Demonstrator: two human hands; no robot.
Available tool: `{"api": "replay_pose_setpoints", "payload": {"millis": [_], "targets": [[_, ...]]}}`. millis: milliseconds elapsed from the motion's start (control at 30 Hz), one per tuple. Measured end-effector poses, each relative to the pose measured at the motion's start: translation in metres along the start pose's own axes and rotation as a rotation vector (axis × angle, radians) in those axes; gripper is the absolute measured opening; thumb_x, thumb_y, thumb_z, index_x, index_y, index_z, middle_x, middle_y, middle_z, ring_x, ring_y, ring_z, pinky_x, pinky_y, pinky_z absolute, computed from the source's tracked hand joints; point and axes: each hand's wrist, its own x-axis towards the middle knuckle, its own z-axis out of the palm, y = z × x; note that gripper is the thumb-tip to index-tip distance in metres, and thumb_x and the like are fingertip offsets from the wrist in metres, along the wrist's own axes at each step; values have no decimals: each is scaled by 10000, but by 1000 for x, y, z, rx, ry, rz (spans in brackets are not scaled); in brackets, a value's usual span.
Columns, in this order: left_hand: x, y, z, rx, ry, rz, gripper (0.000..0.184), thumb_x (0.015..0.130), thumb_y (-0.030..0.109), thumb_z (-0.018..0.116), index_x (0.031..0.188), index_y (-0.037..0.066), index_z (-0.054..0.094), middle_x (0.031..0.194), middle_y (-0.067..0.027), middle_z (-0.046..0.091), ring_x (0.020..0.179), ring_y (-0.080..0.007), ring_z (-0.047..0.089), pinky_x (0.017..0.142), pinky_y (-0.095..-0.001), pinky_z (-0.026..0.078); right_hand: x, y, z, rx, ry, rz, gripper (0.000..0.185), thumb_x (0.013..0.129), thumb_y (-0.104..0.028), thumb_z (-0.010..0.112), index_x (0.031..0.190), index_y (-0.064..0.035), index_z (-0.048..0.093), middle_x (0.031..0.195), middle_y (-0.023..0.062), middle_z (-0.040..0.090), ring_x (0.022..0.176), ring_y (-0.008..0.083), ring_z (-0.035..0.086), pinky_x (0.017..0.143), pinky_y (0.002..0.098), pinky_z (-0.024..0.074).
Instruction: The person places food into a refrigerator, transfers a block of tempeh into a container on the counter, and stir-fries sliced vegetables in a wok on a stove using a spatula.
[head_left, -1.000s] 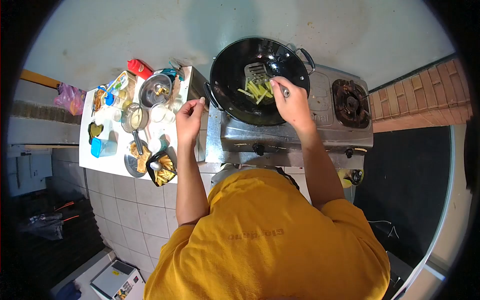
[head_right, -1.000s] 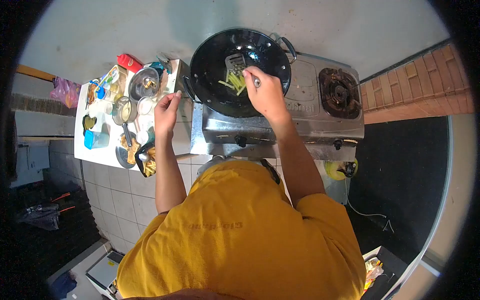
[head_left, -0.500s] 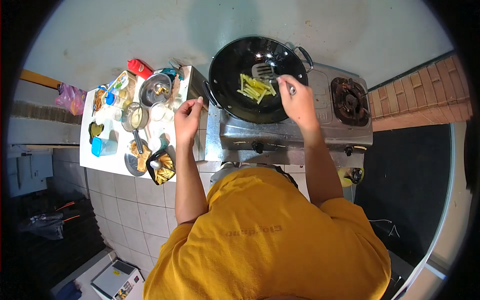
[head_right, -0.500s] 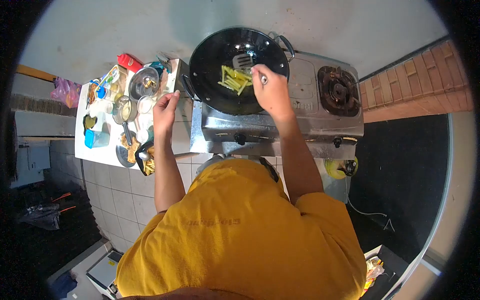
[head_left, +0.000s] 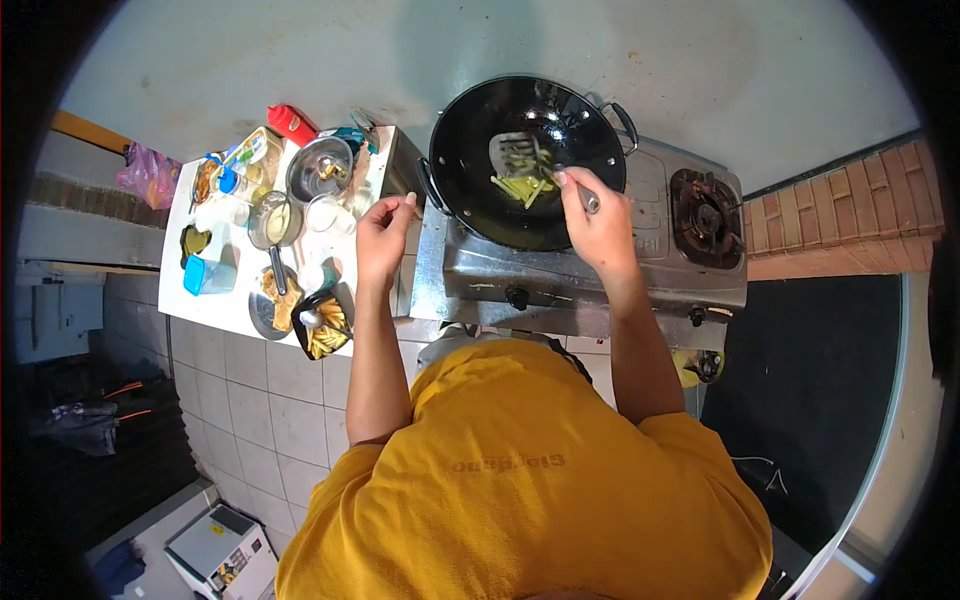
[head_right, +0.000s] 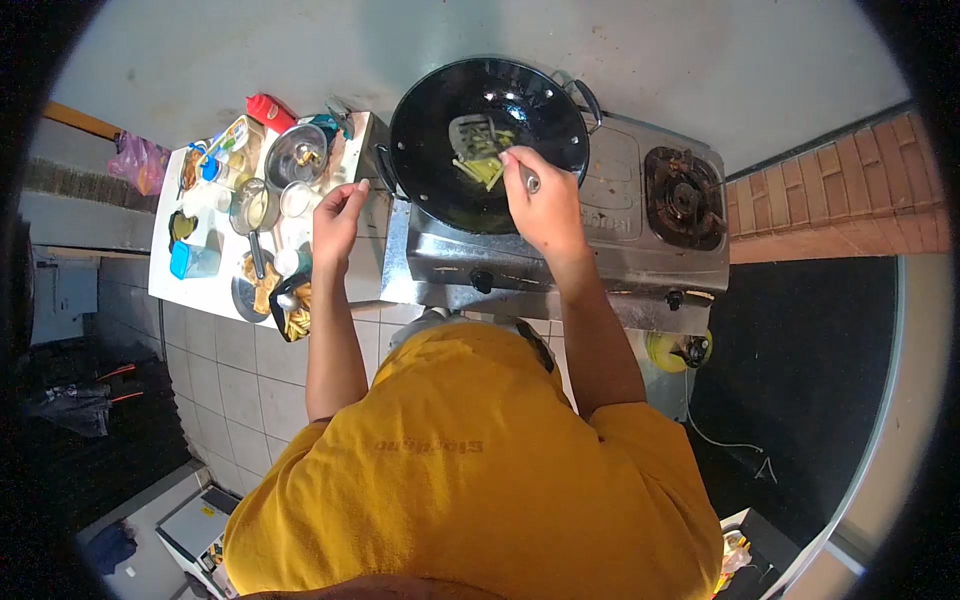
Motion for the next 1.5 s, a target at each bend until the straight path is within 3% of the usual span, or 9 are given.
{"api": "replay_pose_setpoints", "payload": {"millis": [167,333,433,900,1033,1167,1233,1333,1500], "targets": [[1,-4,1,-21,4,12,252,905,251,679,936,2,672,764,40,593,687,-37,477,624,-199,383,3,21,4,-104,16,72,157,913,-152,601,969,-15,651,828,203,670,775,368,673,660,369,522],[-2,1,-3,-22,-36,-35,295,895,293,690,983,12,670,811,56,571,730,-37,443,653,-193,341,6,13,6,-88,-8,-26,141,913,-156,599,957,-35,655,811,202,666,751,368,669,636,379,520],[-2,3,-2,-22,-19,-46,288,895,287,689,981,13,671,813,58,572,732,-36,443,655,-192,341,4,10,2,-110,-74,76,145,917,-171,596,962,-46,655,786,200,661,737,376,662,626,386,517],[1,5,-3,34,-14,-53,238,913,235,665,928,-3,670,779,32,608,714,-41,499,656,-203,398,14,32,-12,-176,48,111,168,937,-213,578,997,-75,651,815,197,661,768,405,644,647,398,511],[5,2,5,3,-32,1,240,911,236,668,925,-3,671,776,31,607,714,-44,502,658,-205,401,15,15,-14,-29,-66,253,201,940,-240,585,987,-59,658,665,111,649,620,173,669,599,294,492],[7,-2,9,-31,-25,27,249,909,245,669,912,-4,672,757,29,600,700,-48,498,647,-207,399,14,-4,-27,-42,-97,310,207,944,-240,583,985,-52,659,634,83,636,596,148,656,588,279,488],[13,-2,16,-34,-17,41,265,903,261,677,896,-3,673,739,31,595,680,-48,492,628,-206,393,7,6,-24,118,-153,307,201,944,-230,585,985,-47,659,607,63,623,614,133,666,576,266,484],[21,8,26,29,48,-22,366,852,350,725,755,3,659,621,39,543,571,-43,432,533,-212,339,1,2,-15,68,-169,368,191,942,-218,588,985,-45,658,619,85,634,620,157,676,579,277,491],[30,5,27,183,25,41,355,840,311,723,707,-5,632,588,27,534,540,-46,428,510,-225,344,2,9,-13,-46,-52,240,181,931,-206,598,982,-42,655,720,156,662,649,247,687,604,320,509]]}}
